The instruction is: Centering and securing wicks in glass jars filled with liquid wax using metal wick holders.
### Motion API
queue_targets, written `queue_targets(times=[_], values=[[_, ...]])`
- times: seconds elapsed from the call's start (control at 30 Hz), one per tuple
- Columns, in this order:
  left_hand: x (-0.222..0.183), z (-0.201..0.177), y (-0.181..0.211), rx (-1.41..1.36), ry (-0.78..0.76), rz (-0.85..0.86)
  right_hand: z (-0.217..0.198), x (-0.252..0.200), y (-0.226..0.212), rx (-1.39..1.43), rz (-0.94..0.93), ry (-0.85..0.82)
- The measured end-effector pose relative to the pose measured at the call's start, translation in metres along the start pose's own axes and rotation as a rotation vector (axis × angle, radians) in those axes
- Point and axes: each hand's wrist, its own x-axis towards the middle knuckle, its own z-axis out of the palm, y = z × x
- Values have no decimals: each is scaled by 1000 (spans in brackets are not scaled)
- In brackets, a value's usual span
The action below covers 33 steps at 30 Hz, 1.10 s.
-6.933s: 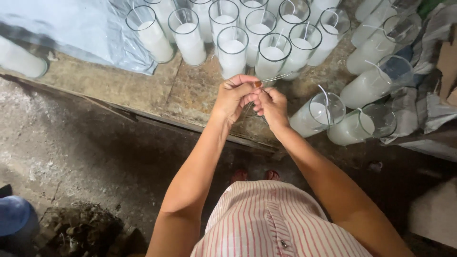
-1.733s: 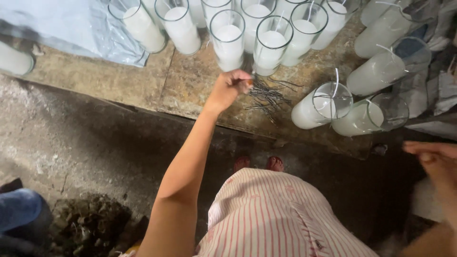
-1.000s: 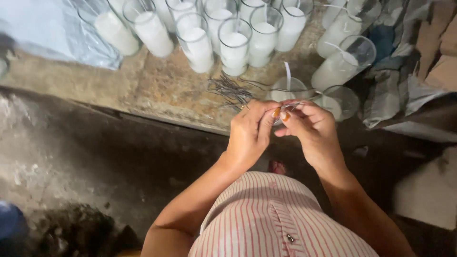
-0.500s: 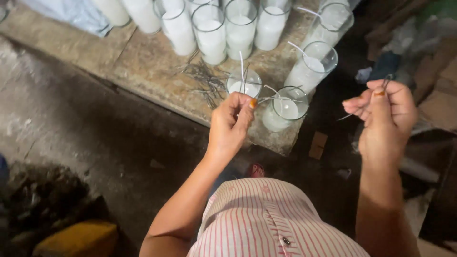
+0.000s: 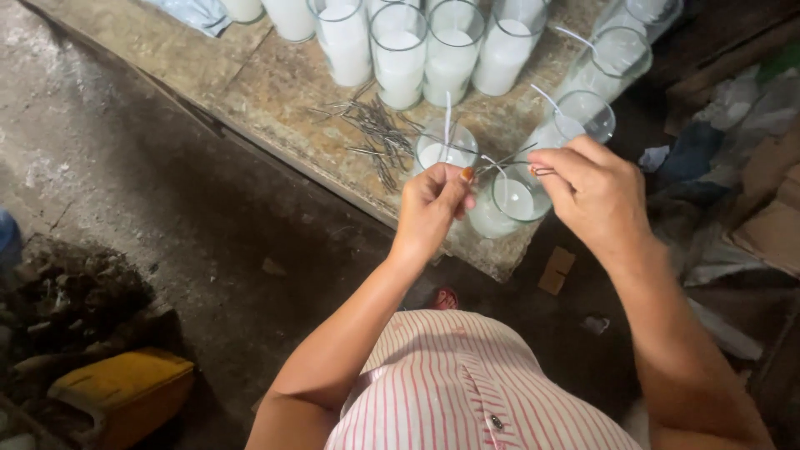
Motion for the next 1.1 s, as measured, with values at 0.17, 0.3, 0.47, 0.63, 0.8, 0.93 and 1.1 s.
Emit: queue_targets(times=[0.17,0.3,0.47,0.63,0.8,0.93,1.1], values=[[13,-3,-5,-109,-25,-37,10,14,19,-246,-21,-78],[18,-1,-8,-62,-11,-67,9,19,22,-320,-29,-101],[13,1,-2,-65,-20,-28,6,21,19,-232,-19,-72],[3,2,-1,-101,-6,3,0,23,7,131,-45,-60],[2,6,-27,-153,65,-7,32,23,14,45,116,-238],[1,10,-27,-161,80,-4,47,27,21,102,174,-298],[-1,20,-26,-286,94,-33,56,24,29,185,212,-318]])
